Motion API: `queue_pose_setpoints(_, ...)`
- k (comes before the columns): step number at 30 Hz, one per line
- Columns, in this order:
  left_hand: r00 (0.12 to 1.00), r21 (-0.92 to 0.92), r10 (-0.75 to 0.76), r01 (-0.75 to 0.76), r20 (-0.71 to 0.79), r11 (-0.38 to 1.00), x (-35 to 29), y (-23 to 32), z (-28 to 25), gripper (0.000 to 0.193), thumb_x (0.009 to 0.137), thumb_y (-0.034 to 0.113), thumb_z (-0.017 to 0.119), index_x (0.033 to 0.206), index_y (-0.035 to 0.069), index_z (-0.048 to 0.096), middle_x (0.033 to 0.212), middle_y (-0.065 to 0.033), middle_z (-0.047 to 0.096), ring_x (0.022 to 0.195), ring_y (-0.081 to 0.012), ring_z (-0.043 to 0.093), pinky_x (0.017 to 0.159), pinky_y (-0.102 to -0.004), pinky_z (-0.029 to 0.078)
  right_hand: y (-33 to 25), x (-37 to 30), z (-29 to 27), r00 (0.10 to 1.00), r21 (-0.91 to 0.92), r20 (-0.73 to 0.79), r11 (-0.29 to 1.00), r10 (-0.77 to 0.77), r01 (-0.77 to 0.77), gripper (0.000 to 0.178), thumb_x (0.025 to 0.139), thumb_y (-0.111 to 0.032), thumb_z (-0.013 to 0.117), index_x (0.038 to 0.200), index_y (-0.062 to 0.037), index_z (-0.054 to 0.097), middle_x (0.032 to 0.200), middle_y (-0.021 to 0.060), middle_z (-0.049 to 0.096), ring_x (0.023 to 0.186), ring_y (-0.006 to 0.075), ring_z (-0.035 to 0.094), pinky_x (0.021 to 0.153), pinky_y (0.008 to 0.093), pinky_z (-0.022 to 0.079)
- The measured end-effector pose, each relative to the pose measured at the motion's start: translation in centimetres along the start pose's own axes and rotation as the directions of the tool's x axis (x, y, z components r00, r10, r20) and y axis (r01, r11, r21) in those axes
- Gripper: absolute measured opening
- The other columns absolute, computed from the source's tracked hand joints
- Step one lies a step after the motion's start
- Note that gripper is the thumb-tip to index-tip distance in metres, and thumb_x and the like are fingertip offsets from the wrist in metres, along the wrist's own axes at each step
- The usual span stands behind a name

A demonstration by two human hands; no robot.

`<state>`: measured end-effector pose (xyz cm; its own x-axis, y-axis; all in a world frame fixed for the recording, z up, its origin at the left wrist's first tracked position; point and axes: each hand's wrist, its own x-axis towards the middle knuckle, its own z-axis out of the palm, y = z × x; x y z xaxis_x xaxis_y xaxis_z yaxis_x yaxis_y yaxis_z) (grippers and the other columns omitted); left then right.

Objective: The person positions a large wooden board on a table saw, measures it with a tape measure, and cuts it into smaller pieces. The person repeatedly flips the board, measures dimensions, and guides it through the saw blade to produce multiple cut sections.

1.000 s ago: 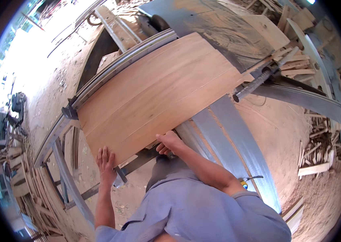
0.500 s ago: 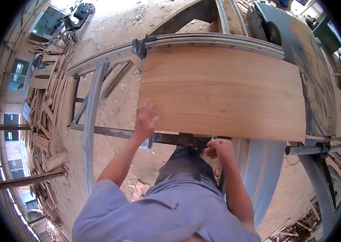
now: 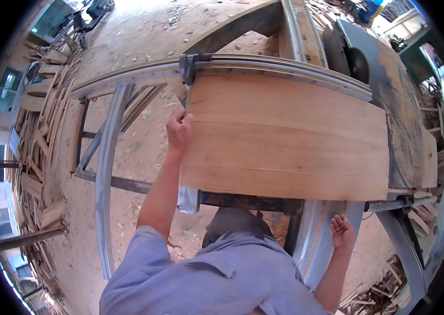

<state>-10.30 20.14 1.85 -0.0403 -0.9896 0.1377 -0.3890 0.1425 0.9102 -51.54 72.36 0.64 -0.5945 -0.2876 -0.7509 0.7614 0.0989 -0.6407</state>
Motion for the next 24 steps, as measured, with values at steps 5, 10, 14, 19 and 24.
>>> queue_pose_setpoints(5, 0.988, 0.006, 0.142, -0.142, -0.055, 0.990, 7.7, -2.2, 1.3, 0.027, 0.088, 0.024, 0.066, 0.084, -0.002, 0.064, 0.077, -0.0078, 0.060, 0.074, -0.0226, 0.054, 0.072, -0.0396, 0.047, -5.7, 6.3, -7.1, 0.915, -0.226, -0.259, 0.941, -0.308, 0.253, 0.028, 0.098, -0.021, 0.058, 0.118, -0.0027, 0.062, 0.107, 0.0150, 0.068, 0.095, 0.0294, 0.069, 0.079, 0.0420, 0.058)
queue_pose_setpoints(10, 0.984, 0.191, 0.179, -0.178, 0.010, 0.965, 14.1, -0.8, 3.0, 0.037, 0.094, 0.028, 0.063, 0.112, -0.004, 0.067, 0.099, -0.0227, 0.072, 0.092, -0.0365, 0.069, 0.083, -0.0462, 0.051, -12.1, 12.4, -9.7, 0.606, -0.824, -0.146, 0.435, -0.782, 0.364, 0.051, 0.088, -0.024, 0.070, 0.128, 0.0062, 0.064, 0.115, 0.0158, 0.071, 0.100, 0.0234, 0.069, 0.087, 0.0346, 0.053)
queue_pose_setpoints(14, 0.994, 0.581, 0.110, -0.093, 0.006, 0.809, 17.6, -2.3, 2.6, 0.047, 0.098, 0.039, 0.060, 0.105, -0.007, 0.066, 0.099, -0.0334, 0.069, 0.098, -0.0494, 0.067, 0.080, -0.0546, 0.050, -13.4, 14.9, -6.7, 0.525, -0.867, -0.163, 0.375, -0.835, 0.327, 0.055, 0.084, -0.029, 0.073, 0.127, 0.0055, 0.066, 0.120, 0.0197, 0.070, 0.112, 0.0290, 0.067, 0.097, 0.0368, 0.050)
queue_pose_setpoints(19, 0.972, 0.714, 0.179, -0.232, 0.150, 0.660, 19.1, -1.3, 1.5, 0.044, 0.097, 0.033, 0.062, 0.098, -0.012, 0.063, 0.099, -0.0358, 0.067, 0.098, -0.0508, 0.066, 0.079, -0.0556, 0.050, -13.7, 16.4, -6.7, 0.510, -0.797, -0.227, 0.459, -0.830, 0.393, 0.061, 0.077, -0.030, 0.077, 0.126, 0.0057, 0.066, 0.121, 0.0232, 0.069, 0.113, 0.0314, 0.066, 0.100, 0.0382, 0.049)
queue_pose_setpoints(24, 0.966, 0.789, 0.133, -0.258, 0.222, 0.558, 18.7, 3.1, 1.7, 0.041, 0.093, 0.028, 0.067, 0.097, -0.012, 0.063, 0.097, -0.0352, 0.068, 0.097, -0.0500, 0.067, 0.082, -0.0544, 0.051, -13.6, 16.3, -3.8, 0.454, -0.807, -0.332, 0.498, -0.827, 0.318, 0.067, 0.072, -0.032, 0.082, 0.122, 0.0091, 0.066, 0.121, 0.0242, 0.067, 0.110, 0.0325, 0.066, 0.098, 0.0379, 0.050)
